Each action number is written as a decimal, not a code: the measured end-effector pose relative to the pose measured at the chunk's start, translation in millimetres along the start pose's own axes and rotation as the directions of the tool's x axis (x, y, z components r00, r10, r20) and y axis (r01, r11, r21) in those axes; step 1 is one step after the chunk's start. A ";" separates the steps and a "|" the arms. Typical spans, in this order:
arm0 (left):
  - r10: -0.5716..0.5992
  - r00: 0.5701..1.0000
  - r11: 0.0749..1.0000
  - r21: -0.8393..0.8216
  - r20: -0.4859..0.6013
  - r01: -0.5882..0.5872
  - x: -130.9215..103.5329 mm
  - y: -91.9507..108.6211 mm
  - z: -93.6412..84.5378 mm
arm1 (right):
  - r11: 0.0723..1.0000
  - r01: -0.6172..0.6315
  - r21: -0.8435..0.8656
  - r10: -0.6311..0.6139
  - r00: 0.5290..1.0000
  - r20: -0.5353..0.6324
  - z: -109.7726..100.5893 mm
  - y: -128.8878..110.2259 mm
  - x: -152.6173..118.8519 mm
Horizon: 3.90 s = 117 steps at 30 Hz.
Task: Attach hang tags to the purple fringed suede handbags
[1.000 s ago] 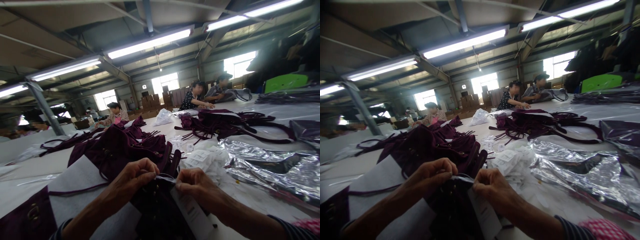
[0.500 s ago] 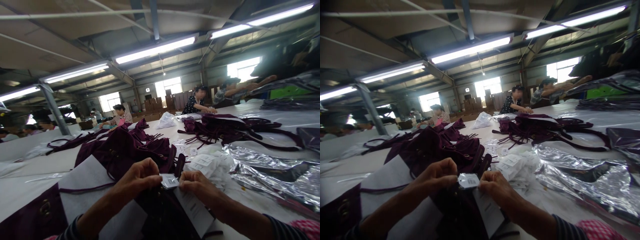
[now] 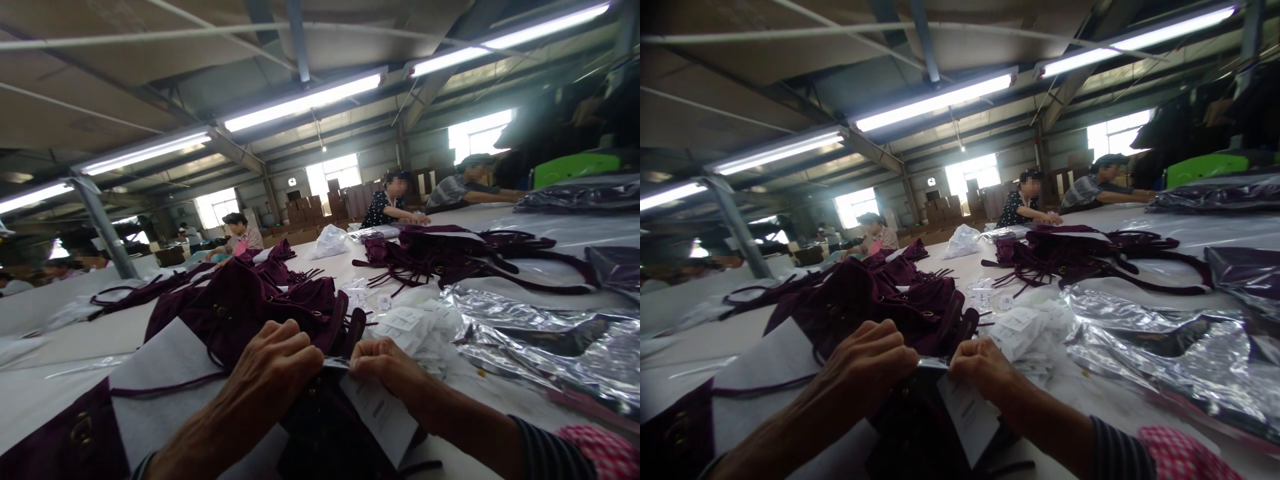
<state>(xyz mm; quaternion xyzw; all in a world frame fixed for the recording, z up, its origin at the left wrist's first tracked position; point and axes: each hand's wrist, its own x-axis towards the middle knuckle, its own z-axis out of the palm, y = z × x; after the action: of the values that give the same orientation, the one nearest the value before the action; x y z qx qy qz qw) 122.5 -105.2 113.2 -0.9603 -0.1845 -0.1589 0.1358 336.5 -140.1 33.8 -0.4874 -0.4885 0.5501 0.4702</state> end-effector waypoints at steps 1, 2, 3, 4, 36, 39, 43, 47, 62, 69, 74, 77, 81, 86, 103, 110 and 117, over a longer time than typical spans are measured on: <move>0.020 0.999 1.000 -0.009 -0.045 -0.021 -4.0 -1.2 0.7 | 1.000 -0.024 0.012 0.024 1.000 0.011 0.8 -0.9 1.0; 0.026 0.996 0.999 -0.025 -0.087 -0.028 -7.8 -2.3 1.5 | 0.999 -0.042 0.020 0.042 0.999 0.024 1.7 -1.7 2.1; 0.015 0.992 0.998 -0.051 -0.124 -0.021 -11.4 -3.3 2.5 | 0.998 -0.055 0.027 0.054 0.998 0.041 2.6 -2.2 3.3; -0.015 0.988 0.996 -0.090 -0.153 0.001 -14.4 -4.1 3.7 | 0.998 -0.057 0.032 0.055 0.997 0.052 3.6 -2.4 4.5; -0.831 0.494 -0.064 -0.926 0.256 0.371 4.4 -28.6 7.2 | 0.998 -0.043 -0.036 0.048 0.987 0.151 -7.6 -9.3 -2.0; -0.811 0.511 -0.126 -0.937 0.286 0.325 6.9 -24.9 6.6 | 0.999 -0.032 -0.043 0.039 0.987 0.155 -17.2 -12.2 -0.1; -0.747 0.602 -0.121 -0.949 0.280 0.291 16.8 -11.3 8.9 | 0.999 0.003 -0.050 0.004 0.990 0.141 -26.8 -11.6 4.9; -0.660 0.694 -0.154 -0.955 0.289 0.252 31.3 4.6 11.3 | 0.996 0.054 -0.072 -0.045 0.992 0.117 -19.9 -8.4 13.4; -0.889 0.406 -0.086 -0.948 0.213 0.308 6.8 -32.3 -1.5 | 0.972 0.185 -0.143 -0.165 0.977 0.137 -19.7 -9.8 32.2; -0.852 0.492 0.037 -0.916 0.180 0.399 18.4 -36.3 18.7 | 0.987 0.093 -0.131 -0.053 0.958 0.283 -47.8 -5.8 22.5; -0.739 0.673 0.366 -0.819 0.032 0.441 37.6 -39.4 44.8 | 0.992 0.101 -0.076 -0.060 0.906 0.419 -55.1 -1.1 20.5; -0.730 0.682 0.443 -0.782 -0.031 0.439 45.6 -43.4 51.7 | 0.994 0.098 -0.039 -0.070 0.890 0.450 -55.4 3.2 21.0; -0.729 0.679 0.531 -0.696 -0.084 0.484 40.4 -43.0 44.3 | 0.997 0.071 -0.043 -0.046 0.907 0.419 -59.4 7.9 19.9; -0.732 0.658 0.676 -0.306 -0.175 0.670 19.8 -44.7 33.2 | 0.995 0.083 -0.063 -0.053 0.925 0.377 -60.7 13.1 23.5; -0.714 0.668 0.632 -0.603 -0.210 0.486 13.5 -48.7 32.3 | 0.645 0.511 -0.569 -0.493 0.847 0.201 12.9 -28.7 15.5; -0.715 0.663 0.519 -0.804 -0.221 0.291 31.6 -41.8 23.7 | 0.682 0.524 -0.510 -0.492 0.845 0.209 18.0 -22.8 33.0; -0.742 0.662 0.321 -0.923 -0.106 0.211 50.4 -30.8 18.5 | 0.766 0.523 -0.372 -0.490 0.851 0.188 13.0 -18.3 34.4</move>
<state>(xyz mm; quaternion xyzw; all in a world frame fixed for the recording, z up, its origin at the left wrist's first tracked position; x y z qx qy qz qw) 159.4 -56.0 120.5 -0.7035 -0.3249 -0.5132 -0.3691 321.5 -105.5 49.9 -0.4026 -0.7243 0.3067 0.4682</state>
